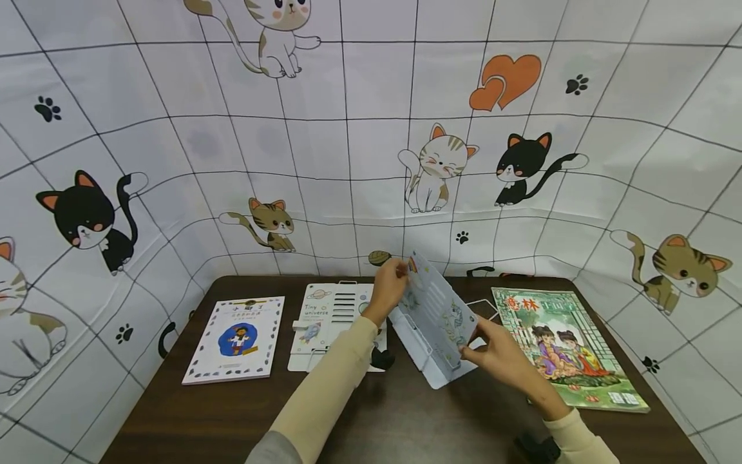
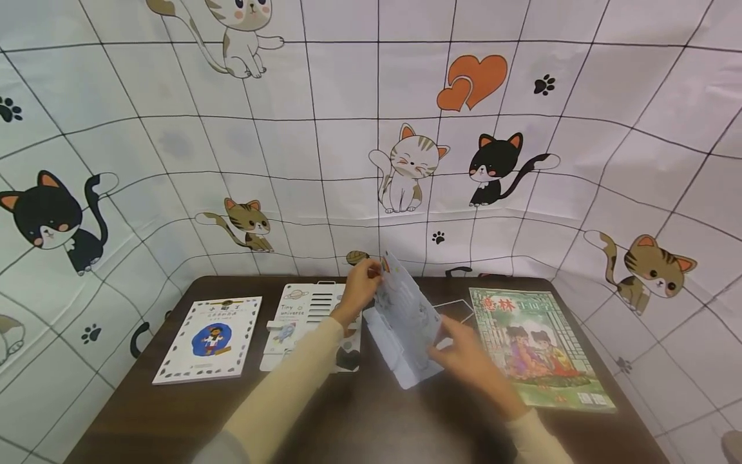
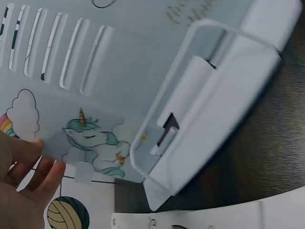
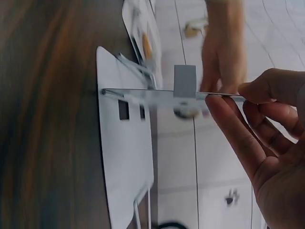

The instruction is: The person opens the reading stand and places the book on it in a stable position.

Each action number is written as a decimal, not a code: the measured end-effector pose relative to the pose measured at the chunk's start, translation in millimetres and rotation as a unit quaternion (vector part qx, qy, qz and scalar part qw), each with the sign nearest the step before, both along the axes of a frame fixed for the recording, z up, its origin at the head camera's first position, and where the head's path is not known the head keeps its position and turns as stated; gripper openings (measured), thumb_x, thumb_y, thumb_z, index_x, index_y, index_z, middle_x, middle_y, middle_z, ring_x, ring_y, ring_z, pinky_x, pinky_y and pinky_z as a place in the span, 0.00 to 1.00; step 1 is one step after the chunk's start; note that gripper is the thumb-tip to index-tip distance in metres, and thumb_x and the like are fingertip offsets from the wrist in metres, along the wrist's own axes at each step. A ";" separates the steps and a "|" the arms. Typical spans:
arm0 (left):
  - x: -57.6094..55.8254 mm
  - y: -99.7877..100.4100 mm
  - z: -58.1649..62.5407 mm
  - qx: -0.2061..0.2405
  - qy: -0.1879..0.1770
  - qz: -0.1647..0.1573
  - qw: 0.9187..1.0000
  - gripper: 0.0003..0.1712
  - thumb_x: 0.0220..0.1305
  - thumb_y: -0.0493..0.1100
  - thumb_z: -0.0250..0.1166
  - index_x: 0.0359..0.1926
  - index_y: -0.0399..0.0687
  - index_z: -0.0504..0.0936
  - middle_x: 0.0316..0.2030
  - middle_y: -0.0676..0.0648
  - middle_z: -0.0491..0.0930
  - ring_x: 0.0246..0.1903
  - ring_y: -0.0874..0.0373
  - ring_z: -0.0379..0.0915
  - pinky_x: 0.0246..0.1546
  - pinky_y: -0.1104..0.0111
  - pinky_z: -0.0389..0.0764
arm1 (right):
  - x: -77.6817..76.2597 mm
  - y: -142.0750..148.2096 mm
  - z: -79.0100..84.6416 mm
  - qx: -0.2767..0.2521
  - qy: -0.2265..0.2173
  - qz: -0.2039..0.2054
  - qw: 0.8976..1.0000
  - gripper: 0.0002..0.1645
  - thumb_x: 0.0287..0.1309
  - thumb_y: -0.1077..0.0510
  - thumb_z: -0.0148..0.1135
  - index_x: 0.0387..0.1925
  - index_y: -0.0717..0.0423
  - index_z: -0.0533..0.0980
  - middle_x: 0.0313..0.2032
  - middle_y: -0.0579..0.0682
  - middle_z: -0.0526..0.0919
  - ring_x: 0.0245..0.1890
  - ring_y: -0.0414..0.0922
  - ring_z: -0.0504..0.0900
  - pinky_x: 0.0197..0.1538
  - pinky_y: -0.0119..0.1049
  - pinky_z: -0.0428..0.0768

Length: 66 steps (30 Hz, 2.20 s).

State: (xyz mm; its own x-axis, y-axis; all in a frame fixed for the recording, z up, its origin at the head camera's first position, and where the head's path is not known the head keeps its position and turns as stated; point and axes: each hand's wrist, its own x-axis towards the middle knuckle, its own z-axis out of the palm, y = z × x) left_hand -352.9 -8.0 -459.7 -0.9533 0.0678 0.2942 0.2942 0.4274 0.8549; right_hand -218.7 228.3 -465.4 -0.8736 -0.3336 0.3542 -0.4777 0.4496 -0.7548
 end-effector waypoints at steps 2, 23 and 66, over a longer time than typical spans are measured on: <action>-3.2 0.3 4.7 0.000 -0.005 -0.009 1.000 0.15 0.71 0.26 0.64 0.57 0.32 0.83 0.52 0.36 0.84 0.53 0.43 0.84 0.49 0.58 0.87 | 1.0 -11.7 -0.5 0.005 0.032 0.012 0.999 0.21 0.53 0.73 0.75 0.48 0.59 0.80 0.33 0.52 0.86 0.36 0.36 0.86 0.34 0.33 0.89; 3.6 -11.0 11.5 -0.012 -0.020 -0.100 0.995 0.24 0.77 0.32 0.62 0.70 0.34 0.76 0.68 0.35 0.74 0.68 0.40 0.76 0.67 0.55 0.81 | 5.2 -57.1 3.8 0.017 0.030 0.033 0.999 0.18 0.57 0.73 0.73 0.31 0.53 0.72 0.33 0.46 0.82 0.34 0.37 0.84 0.33 0.28 0.87; 137.9 11.7 0.1 0.065 0.095 -0.099 0.988 0.27 0.63 0.30 0.72 0.63 0.39 0.76 0.57 0.39 0.75 0.56 0.47 0.80 0.54 0.62 0.89 | -153.3 -47.8 54.2 -0.095 -0.137 0.002 0.986 0.25 0.83 0.62 0.49 0.74 0.66 0.67 0.72 0.67 0.73 0.72 0.65 0.75 0.76 0.57 0.72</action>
State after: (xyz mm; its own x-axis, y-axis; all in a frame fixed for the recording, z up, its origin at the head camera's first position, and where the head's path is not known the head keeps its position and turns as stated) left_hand -215.0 3.7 -459.6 -0.8521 0.1980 0.4845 0.5211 0.2351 0.8205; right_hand -372.0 180.5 -411.2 -0.9438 -0.2880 0.1620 -0.2461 0.2855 -0.9263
